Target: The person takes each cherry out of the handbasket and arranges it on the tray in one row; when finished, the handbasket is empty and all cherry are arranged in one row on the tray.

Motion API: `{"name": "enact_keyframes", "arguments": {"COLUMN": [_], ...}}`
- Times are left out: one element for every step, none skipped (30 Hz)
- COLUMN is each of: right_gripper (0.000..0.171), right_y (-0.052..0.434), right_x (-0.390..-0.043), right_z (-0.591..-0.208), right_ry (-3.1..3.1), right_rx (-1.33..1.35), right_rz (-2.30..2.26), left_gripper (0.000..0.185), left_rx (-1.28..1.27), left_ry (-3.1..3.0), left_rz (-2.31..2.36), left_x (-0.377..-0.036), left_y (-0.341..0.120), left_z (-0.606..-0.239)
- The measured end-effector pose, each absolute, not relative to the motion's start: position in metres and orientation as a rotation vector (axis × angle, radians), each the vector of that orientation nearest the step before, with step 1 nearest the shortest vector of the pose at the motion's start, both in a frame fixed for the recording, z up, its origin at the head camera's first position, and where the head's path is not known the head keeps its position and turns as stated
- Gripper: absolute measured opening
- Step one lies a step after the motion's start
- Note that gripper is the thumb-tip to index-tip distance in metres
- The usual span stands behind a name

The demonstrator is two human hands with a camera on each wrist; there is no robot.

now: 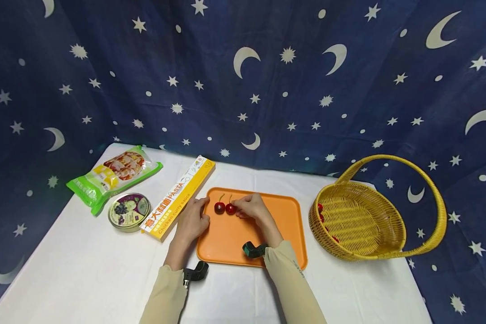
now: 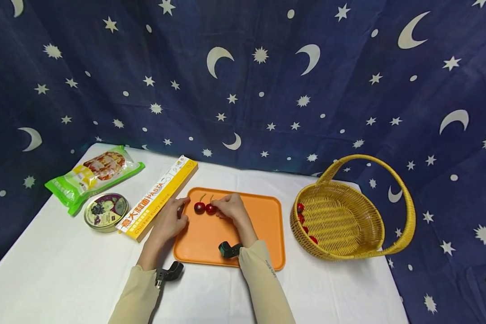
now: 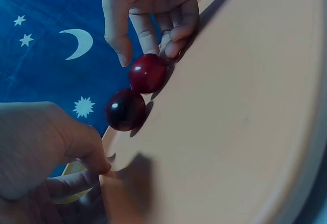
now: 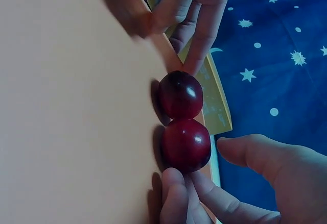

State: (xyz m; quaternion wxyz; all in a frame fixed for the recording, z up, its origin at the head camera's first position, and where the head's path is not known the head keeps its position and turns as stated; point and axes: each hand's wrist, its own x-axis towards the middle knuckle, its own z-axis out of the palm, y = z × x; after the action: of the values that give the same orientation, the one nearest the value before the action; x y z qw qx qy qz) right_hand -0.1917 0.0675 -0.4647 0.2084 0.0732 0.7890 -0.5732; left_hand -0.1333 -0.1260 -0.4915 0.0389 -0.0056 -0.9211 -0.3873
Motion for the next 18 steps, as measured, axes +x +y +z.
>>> {"name": "enact_keyframes", "arguments": {"right_gripper": [0.021,0.021,0.021,0.02,0.02,0.021,0.02,0.02,0.02,0.019,0.019,0.019,0.019,0.019,0.019,0.019,0.019,0.02], "right_y": [0.068,0.068,0.069,0.07,0.07,0.071,0.071,0.072,0.072,0.072,0.072,0.073,0.073,0.073,0.073,0.075,0.076,0.079], "right_x": [-0.192,-0.192,-0.191,-0.191,-0.191,-0.19,-0.19,-0.19,-0.189,-0.189,-0.189,-0.189,-0.189,-0.189,-0.189,-0.189,-0.19,-0.19], "right_z": [-0.465,-0.464,-0.464,-0.464,-0.464,-0.465,-0.465,-0.465,-0.466,-0.466,-0.467,-0.467,-0.467,-0.467,-0.466,-0.466,-0.466,-0.464], "right_ry": [2.194,2.193,2.191,2.192,2.193,2.194,2.196,2.202,2.207,2.212,2.218,2.223,2.224,2.227,2.228,2.232,2.236,2.241], "right_rx": [0.206,0.209,0.211,0.21,0.212,0.212,0.213,0.211,0.21,0.209,0.207,0.205,0.207,0.206,0.209,0.203,0.201,0.2], "right_rz": [-1.594,-1.593,-1.592,-1.591,-1.59,-1.588,-1.587,-1.585,-1.583,-1.581,-1.579,-1.577,-1.578,-1.579,-1.578,-1.578,-1.58,-1.581], "left_gripper": [0.055,0.054,0.055,0.055,0.055,0.055,0.055,0.055,0.055,0.055,0.055,0.055,0.054,0.055,0.055,0.054,0.054,0.055], "left_rx": [-0.016,-0.017,-0.014,-0.012,-0.012,-0.011,-0.014,-0.018,-0.021,-0.026,-0.031,-0.034,-0.037,-0.038,-0.039,-0.044,-0.047,-0.047], "left_ry": [-2.824,-2.824,-2.827,-2.829,-2.83,-2.832,-2.834,-2.837,-2.839,-2.841,-2.842,-2.843,-2.843,-2.843,-2.843,-2.838,-2.837,-2.835], "left_rz": [-1.192,-1.194,-1.199,-1.202,-1.206,-1.209,-1.213,-1.213,-1.215,-1.214,-1.212,-1.21,-1.209,-1.208,-1.207,-1.201,-1.2,-1.198], "left_x": [-0.134,-0.134,-0.133,-0.133,-0.133,-0.133,-0.133,-0.133,-0.133,-0.133,-0.134,-0.134,-0.134,-0.135,-0.135,-0.135,-0.135,-0.135], "left_y": [-0.126,-0.126,-0.126,-0.126,-0.126,-0.126,-0.125,-0.125,-0.125,-0.125,-0.125,-0.125,-0.124,-0.124,-0.124,-0.124,-0.123,-0.123], "left_z": [-0.491,-0.491,-0.491,-0.491,-0.491,-0.49,-0.49,-0.491,-0.491,-0.491,-0.491,-0.491,-0.491,-0.491,-0.49,-0.49,-0.49,-0.489]}}
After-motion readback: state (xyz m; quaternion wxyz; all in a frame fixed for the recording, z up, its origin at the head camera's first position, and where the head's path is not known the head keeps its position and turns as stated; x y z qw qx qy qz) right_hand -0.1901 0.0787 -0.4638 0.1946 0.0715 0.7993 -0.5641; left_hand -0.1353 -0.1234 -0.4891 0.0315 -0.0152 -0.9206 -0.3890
